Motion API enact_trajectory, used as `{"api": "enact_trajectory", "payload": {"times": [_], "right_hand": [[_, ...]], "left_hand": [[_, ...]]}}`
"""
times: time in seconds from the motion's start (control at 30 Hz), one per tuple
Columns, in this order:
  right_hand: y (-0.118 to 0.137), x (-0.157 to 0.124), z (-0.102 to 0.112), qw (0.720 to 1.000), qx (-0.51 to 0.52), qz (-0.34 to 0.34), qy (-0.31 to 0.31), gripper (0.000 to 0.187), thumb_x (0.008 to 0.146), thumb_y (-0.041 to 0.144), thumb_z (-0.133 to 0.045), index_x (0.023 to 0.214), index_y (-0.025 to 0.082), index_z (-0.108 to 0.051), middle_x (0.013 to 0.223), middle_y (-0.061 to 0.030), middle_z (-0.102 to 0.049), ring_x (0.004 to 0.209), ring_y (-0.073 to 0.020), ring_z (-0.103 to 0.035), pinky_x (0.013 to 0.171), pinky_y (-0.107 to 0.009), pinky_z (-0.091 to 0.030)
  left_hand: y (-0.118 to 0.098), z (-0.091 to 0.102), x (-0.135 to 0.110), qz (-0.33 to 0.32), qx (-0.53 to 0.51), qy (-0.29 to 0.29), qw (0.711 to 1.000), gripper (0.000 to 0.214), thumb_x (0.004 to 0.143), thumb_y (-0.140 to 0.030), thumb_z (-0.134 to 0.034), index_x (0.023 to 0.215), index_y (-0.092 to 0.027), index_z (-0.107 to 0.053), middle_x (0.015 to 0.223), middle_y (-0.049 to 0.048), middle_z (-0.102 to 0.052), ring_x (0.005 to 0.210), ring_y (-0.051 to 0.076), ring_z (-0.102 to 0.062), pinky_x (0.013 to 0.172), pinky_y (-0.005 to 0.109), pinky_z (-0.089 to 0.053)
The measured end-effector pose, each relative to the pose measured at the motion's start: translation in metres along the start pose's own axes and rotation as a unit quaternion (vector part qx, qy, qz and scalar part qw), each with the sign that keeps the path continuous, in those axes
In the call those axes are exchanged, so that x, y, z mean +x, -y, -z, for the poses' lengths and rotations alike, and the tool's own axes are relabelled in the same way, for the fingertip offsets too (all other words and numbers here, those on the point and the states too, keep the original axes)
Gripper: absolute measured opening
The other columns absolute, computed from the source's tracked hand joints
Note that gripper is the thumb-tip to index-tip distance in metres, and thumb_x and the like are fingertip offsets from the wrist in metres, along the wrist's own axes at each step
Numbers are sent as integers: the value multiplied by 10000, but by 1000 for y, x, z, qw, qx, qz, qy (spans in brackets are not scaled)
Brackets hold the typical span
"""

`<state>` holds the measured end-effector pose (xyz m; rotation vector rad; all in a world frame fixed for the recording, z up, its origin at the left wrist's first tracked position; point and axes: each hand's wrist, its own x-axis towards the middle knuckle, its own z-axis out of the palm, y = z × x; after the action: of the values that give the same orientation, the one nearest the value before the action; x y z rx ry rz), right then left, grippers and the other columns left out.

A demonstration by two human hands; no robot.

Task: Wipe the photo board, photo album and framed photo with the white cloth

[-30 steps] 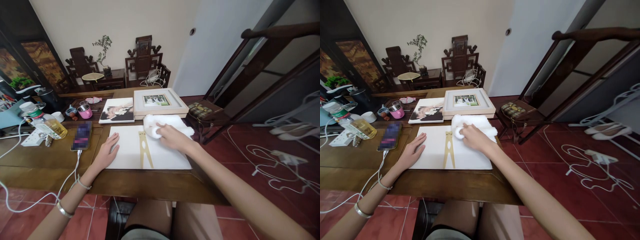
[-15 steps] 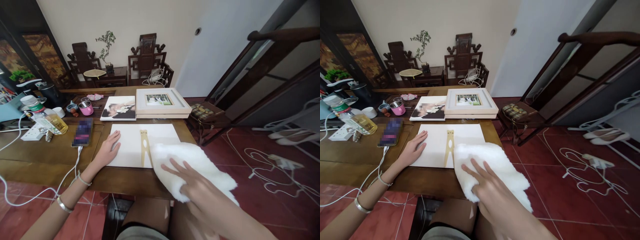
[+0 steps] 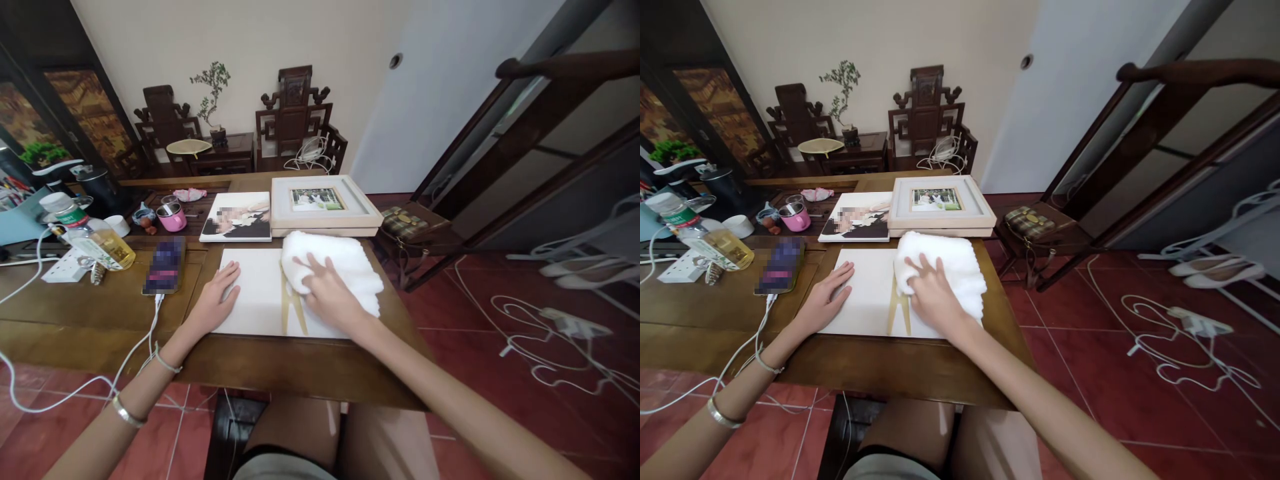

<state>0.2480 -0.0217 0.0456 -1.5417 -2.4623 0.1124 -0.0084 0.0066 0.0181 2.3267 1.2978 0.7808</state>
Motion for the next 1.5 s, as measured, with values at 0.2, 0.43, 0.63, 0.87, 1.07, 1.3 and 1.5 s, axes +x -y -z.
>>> {"api": "enact_trajectory", "payload": {"times": [0.2, 0.43, 0.63, 0.87, 1.07, 1.3, 1.5], "right_hand": [[56, -75, 0, 997, 32, 69, -1, 264, 582, -19, -497, 677, 138, -688, 1446, -159, -375, 1350, -429, -211, 1069, -665, -186], [48, -60, 5, 997, 27, 70, 26, 288, 617, -27, -469, 711, 138, -686, 1431, -149, -401, 1347, -415, -234, 1059, -649, -237], [18, 18, 6, 998, 7, -9, 55, 283, 694, -15, -429, 823, 103, -653, 1443, -143, -390, 1365, -366, -223, 1061, -595, -247], [39, 22, 7, 996, -11, -45, 74, 291, 681, -29, -461, 846, 87, -672, 1458, -175, -351, 1364, -410, -185, 1062, -616, -191], [71, -54, 3, 993, 38, 43, 100, 252, 654, 8, -494, 775, 117, -686, 1487, -150, -292, 1373, -412, -103, 1092, -626, -95], [65, -55, 7, 992, 42, 70, 93, 313, 640, -2, -460, 802, 138, -688, 1475, -93, -345, 1382, -356, -154, 1115, -567, -154], [40, 39, 5, 996, -33, 0, 82, 371, 729, 32, -457, 1019, 107, -677, 1453, -135, -380, 1363, -377, -216, 1060, -602, -214]], "left_hand": [[1, -1, 0, 2, 2, 0, 1000, 450, 900, -319, -423, 1289, -113, -520, 1410, 140, -451, 1354, 234, -348, 1142, 449, -232], [1, -1, 0, 0, 4, -1, 1000, 447, 897, -315, -421, 1294, -132, -515, 1405, 132, -460, 1350, 234, -355, 1134, 461, -247], [0, -1, 0, -1, 6, 0, 1000, 456, 896, -306, -416, 1295, -109, -512, 1400, 146, -460, 1348, 234, -360, 1130, 463, -255], [0, -1, -1, 3, -2, -3, 1000, 465, 892, -308, -426, 1314, -126, -494, 1405, 144, -454, 1348, 243, -358, 1128, 478, -247], [1, -1, -1, -2, -2, -4, 1000, 460, 892, -303, -422, 1307, -120, -501, 1401, 149, -457, 1346, 244, -362, 1127, 478, -251], [2, -2, -1, -8, 0, -8, 1000, 456, 893, -306, -423, 1299, -115, -509, 1399, 152, -460, 1344, 248, -364, 1123, 480, -255], [2, -1, 0, -6, 2, -4, 1000, 459, 897, -309, -427, 1305, -114, -502, 1402, 148, -458, 1348, 238, -359, 1128, 469, -252]]}}
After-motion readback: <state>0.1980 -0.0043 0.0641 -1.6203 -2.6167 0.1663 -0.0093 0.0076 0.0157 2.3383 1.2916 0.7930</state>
